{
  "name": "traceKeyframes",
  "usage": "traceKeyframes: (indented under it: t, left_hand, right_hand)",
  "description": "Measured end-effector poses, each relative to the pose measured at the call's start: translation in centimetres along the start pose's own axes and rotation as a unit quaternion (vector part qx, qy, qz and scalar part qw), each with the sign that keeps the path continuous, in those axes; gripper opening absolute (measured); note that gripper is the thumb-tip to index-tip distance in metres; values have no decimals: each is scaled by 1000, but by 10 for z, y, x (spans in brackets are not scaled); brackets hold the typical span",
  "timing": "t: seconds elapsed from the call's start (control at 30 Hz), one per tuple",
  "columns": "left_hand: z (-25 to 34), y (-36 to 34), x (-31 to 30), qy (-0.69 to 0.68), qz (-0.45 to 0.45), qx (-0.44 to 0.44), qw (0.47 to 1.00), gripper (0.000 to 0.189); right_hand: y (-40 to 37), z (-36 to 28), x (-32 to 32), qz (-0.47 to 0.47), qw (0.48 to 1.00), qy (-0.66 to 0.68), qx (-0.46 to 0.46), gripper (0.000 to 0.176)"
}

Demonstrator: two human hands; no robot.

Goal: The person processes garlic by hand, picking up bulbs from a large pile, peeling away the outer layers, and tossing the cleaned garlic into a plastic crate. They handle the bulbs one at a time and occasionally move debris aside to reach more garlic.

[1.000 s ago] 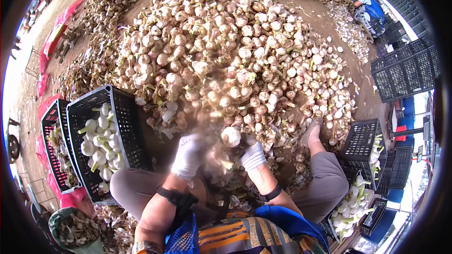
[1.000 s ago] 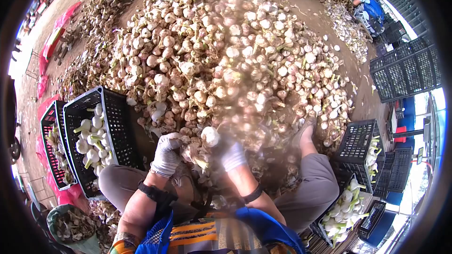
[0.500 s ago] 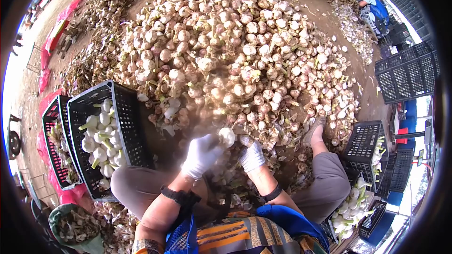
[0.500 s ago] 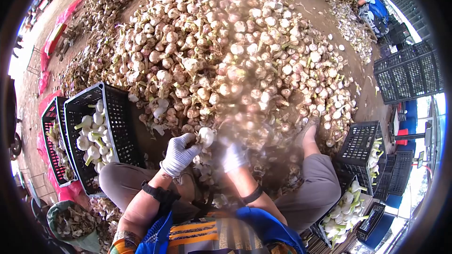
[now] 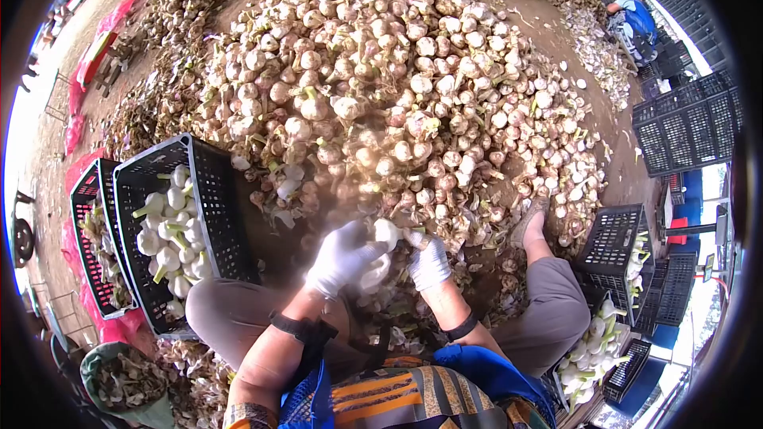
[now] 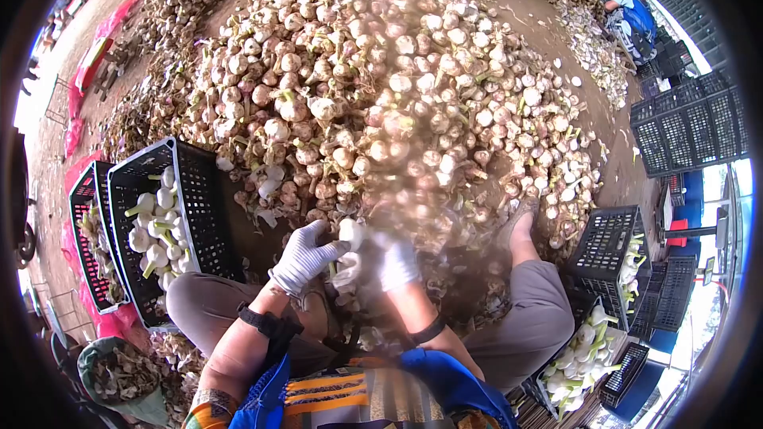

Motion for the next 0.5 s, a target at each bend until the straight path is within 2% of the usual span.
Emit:
traceKeyframes:
  t: [0.07, 0.1, 0.17, 0.2, 0.23, 0.33, 0.4, 0.43, 0.5]
  left_hand:
    - [-7, -3, -3, -11, 5, -16, 1000, 24]
    - [-5, -4, -4, -22, 11, -32, 999, 22]
    - [-13, -2, -8, 25, 46, -5, 999, 16]
    - [-11, -1, -10, 159, 81, 93, 980, 15]
    - [-8, 0, -11, 288, 113, 188, 932, 14]
    - [-4, 1, -15, 271, 150, 208, 928, 12]
    - [-7, 1, -20, 254, 172, 198, 931, 9]
    - [-11, 4, -23, 253, 175, 198, 931, 9]
    - [-20, 7, -32, 270, 235, 214, 909, 7]
  right_hand:
    - [-3, 1, 7, 62, 998, -33, -5, 15]
    - [-9, -3, 14, 62, 998, -32, -5, 15]
    - [-22, -15, 30, 17, 998, -61, 8, 13]
    - [-17, -10, 28, 2, 989, -122, -85, 8]
    - [-20, -5, 23, 2, 994, -109, -28, 7]
    - [-18, 13, 25, 54, 982, -167, -67, 8]
    - [-10, 24, 23, 31, 945, -275, -175, 10]
    - [-12, 23, 24, 29, 944, -276, -176, 10]
    - [-24, 13, 28, -57, 995, -61, -59, 13]
Point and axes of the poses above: each hand's wrist, its own y-axis towards the middle knuckle, its own x-axis out of the palm, z = x × y, the point moved 1 cm from there along y, towards the middle knuckle, and after that the axes turned 10 degrees about -y, right-handed, at the moved point
